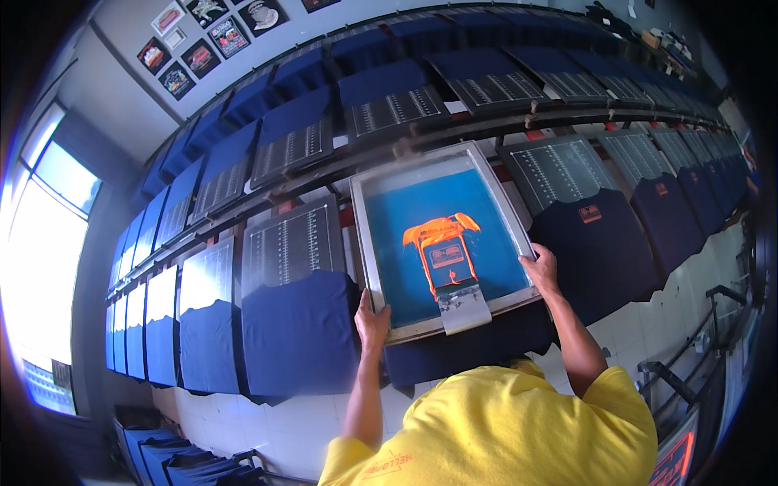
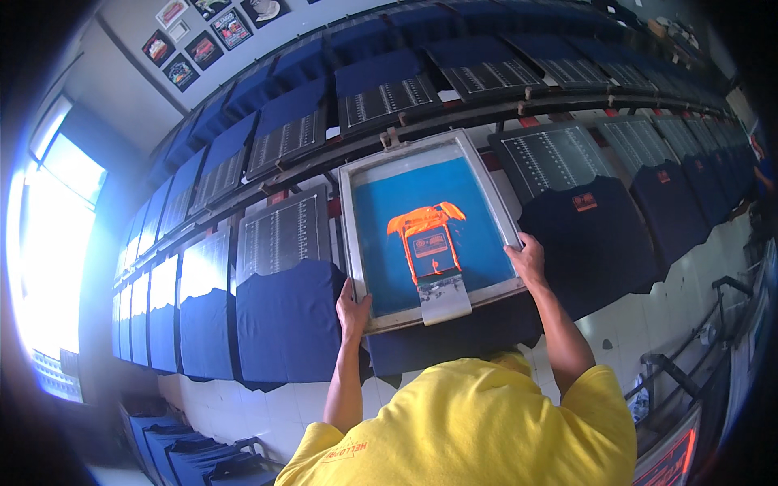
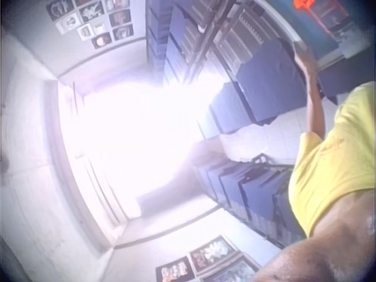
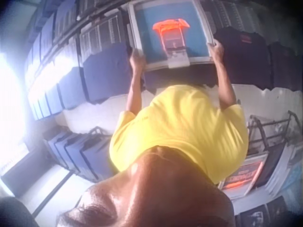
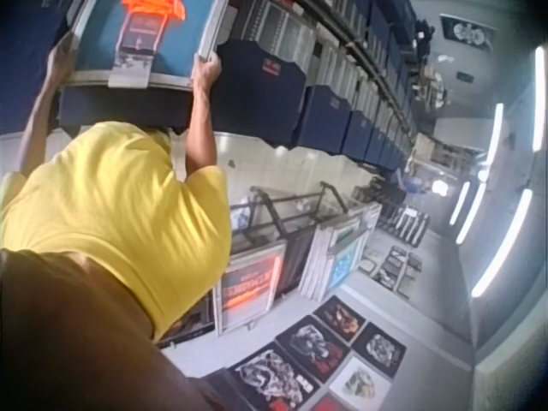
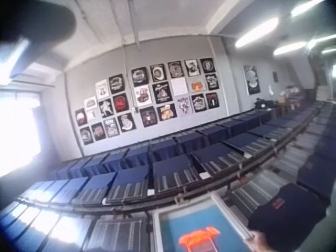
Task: The person performs screen printing by manually pulling a squeegee across a screen frame and moving the frame sequentially along a row of blue shirts on a press.
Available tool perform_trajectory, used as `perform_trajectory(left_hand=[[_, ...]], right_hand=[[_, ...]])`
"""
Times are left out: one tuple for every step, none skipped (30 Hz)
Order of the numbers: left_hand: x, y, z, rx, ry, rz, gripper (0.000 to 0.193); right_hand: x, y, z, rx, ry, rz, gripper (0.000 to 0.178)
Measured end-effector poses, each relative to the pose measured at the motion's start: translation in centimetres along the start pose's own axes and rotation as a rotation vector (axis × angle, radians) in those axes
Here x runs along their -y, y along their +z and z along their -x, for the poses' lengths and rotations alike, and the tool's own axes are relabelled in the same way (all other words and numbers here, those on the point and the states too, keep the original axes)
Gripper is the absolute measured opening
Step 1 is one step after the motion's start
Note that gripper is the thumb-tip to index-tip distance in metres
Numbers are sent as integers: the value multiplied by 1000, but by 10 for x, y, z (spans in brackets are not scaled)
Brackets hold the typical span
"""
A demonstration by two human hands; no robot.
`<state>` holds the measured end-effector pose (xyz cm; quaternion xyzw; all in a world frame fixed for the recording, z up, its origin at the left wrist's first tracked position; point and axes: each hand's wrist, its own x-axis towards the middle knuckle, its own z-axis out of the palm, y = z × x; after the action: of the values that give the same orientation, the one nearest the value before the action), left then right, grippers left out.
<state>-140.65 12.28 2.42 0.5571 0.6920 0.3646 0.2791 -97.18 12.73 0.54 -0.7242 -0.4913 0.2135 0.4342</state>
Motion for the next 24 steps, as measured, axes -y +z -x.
perform_trajectory(left_hand=[[1, 0, 0, 0, -12, -3, 73], [3, -1, 0, 0, -23, -7, 73], [4, -1, -1, 0, -30, -8, 73], [6, -1, -1, -10, -13, 7, 73], [7, 0, 0, -20, 3, 22, 73], [5, 2, 0, -24, 20, 40, 72], [3, 2, 0, -14, 28, -28, 71], [2, -2, -1, -6, 4, -2, 71], [-2, -2, -1, 18, -12, 33, 72], [-3, 0, -2, 51, -27, 71, 72], [9, 1, -5, 52, -8, 38, 72], [22, 3, -8, 46, 12, 4, 72], [25, 2, -8, 27, 62, -36, 73], [25, 2, -11, 64, 28, -57, 73], [13, 2, -10, 97, 14, -61, 73], [3, -2, -8, 122, -7, -71, 72], [6, 3, -10, 131, 3, -65, 73], [15, 2, -11, 127, 4, -60, 74], [23, 0, -12, 121, 3, -55, 75], [26, 1, -12, 127, 16, -62, 76], [28, 2, -12, 130, 27, -68, 76], [22, 4, -12, 131, 39, -74, 77], [17, 3, -10, 164, -17, -10, 77], [5, 2, -9, 172, -35, -32, 76]], right_hand=[[1, 0, 1, -6, -16, 21, 41], [2, 2, 3, -13, -31, 43, 41], [2, 2, 3, -24, -48, 64, 41], [2, 1, 2, -13, -62, 91, 41], [2, 2, 0, -3, -75, 118, 40], [3, -1, 0, 5, -85, 149, 40], [5, -1, 2, -26, -71, 101, 41], [6, -2, 5, 27, -58, 25, 44], [5, -2, 5, -9, -77, 56, 44], [-2, 0, 5, -49, -91, 93, 45], [-9, 6, 5, -78, -131, 105, 45], [-10, 11, 3, -104, -175, 114, 45], [-4, 12, 3, -56, -137, 155, 45], [3, 10, 3, -8, -96, 195, 45], [-5, 13, 3, -56, -138, 228, 42], [-4, 16, 7, -151, -186, 227, 39], [-3, 14, 7, -145, -165, 226, 38], [1, 14, 6, -126, -152, 219, 36], [6, 15, 6, -106, -149, 201, 36], [8, 12, 6, -91, -141, 191, 36], [9, 11, 7, -73, -135, 180, 36], [9, 10, 7, -80, -125, 189, 36], [8, 10, 7, -85, -117, 197, 36], [7, 10, 7, -89, -106, 204, 36]])
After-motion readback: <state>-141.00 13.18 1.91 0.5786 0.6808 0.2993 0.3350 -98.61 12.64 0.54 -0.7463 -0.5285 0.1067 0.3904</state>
